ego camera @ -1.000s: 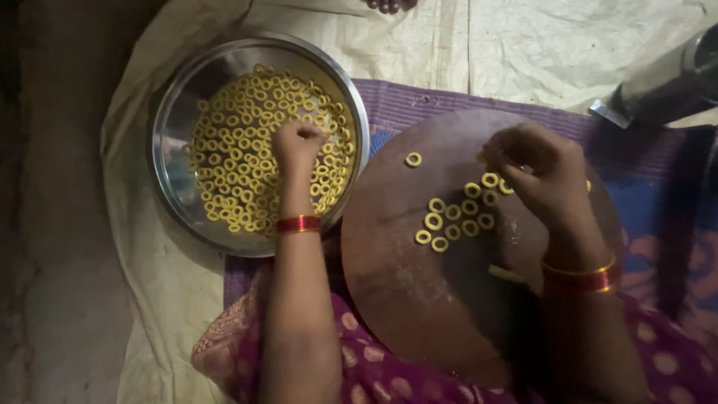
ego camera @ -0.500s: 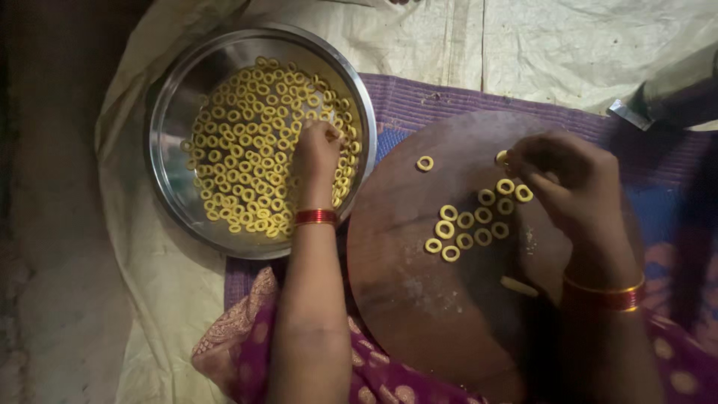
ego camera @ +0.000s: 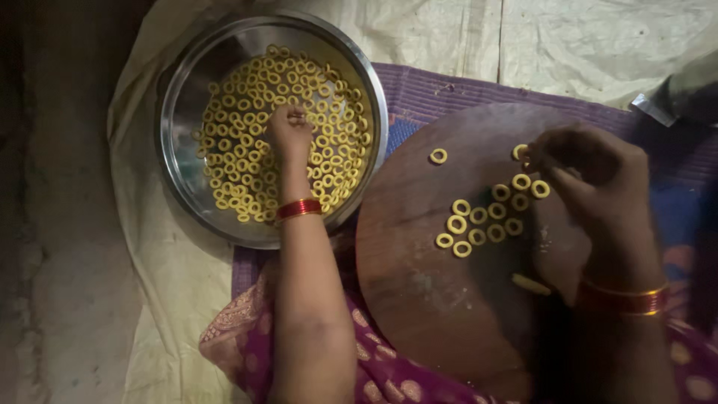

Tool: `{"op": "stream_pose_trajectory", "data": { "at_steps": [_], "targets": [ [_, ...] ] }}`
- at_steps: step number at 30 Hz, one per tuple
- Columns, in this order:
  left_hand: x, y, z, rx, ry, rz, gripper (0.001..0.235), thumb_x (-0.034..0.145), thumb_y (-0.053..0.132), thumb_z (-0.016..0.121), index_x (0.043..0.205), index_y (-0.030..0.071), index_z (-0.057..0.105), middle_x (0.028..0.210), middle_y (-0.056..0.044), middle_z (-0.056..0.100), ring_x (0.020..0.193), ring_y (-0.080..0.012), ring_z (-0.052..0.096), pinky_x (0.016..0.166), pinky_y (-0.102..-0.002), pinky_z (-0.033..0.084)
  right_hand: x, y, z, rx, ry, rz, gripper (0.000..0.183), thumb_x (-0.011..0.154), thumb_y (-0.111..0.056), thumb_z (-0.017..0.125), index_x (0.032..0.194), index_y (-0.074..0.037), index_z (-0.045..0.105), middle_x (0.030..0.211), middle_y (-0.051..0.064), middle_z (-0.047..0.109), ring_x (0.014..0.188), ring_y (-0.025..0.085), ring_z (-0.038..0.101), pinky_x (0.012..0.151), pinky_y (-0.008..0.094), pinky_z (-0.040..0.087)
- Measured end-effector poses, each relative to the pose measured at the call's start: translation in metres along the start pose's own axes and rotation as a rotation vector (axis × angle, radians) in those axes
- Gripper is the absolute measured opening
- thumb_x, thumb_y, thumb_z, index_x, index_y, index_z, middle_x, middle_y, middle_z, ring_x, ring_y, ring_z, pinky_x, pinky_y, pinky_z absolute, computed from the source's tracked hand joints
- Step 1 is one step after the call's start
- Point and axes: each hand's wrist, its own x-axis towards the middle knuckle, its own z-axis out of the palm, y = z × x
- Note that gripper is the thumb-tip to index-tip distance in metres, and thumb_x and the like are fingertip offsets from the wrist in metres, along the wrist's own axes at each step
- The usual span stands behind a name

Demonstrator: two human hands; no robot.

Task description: The person rolls small pieces of yellow dough into thin ropes on a wooden board, then pinches them into rings and places them onto a metal tray. The process is repeated continuously, accumulating many rings on the tray.

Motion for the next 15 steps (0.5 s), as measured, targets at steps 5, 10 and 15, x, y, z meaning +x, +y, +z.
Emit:
{"op": "stream_pose_trajectory", "data": {
  "at_steps": [5, 10, 15],
  "targets": [
    [-0.002, -0.021, 0.013, 0.168, 0.032, -0.003, 0.015, 0.075, 0.002, 0.074, 0.086, 0.010, 0.082, 0.084, -0.012, 0.079, 0.076, -0.0267, 0.076, 0.072, -0.037, 0.060, 0.002, -0.002, 0.001, -0.069, 0.025, 0.035, 0.020, 0.095, 0.008, 0.072, 0.114, 0.006, 0.068, 0.107, 0.010, 0.072, 0.099, 0.014, 0.070, 0.087, 0.024, 0.056],
    [-0.012, -0.007, 0.009, 0.283, -0.004, 0.032, 0.008, 0.084, 0.005, 0.073, 0.088, 0.006, 0.079, 0.089, -0.018, 0.076, 0.083, -0.0340, 0.075, 0.073, -0.041, 0.060, 0.001, -0.007, 0.002, -0.070, 0.041, 0.087, 0.018, 0.096, 0.005, 0.073, 0.113, 0.005, 0.068, 0.106, 0.009, 0.074, 0.098, 0.013, 0.072, 0.078, 0.022, 0.055],
    [-0.014, 0.067, -0.017, 0.196, 0.061, 0.127, 0.011, 0.081, 0.005, 0.074, 0.092, 0.004, 0.078, 0.091, -0.017, 0.076, 0.083, -0.0353, 0.074, 0.074, -0.042, 0.058, 0.002, -0.010, 0.005, -0.103, 0.066, 0.044, 0.026, 0.093, 0.006, 0.074, 0.119, 0.005, 0.068, 0.109, 0.010, 0.073, 0.099, 0.014, 0.071, 0.082, 0.023, 0.057]
  ]
}}
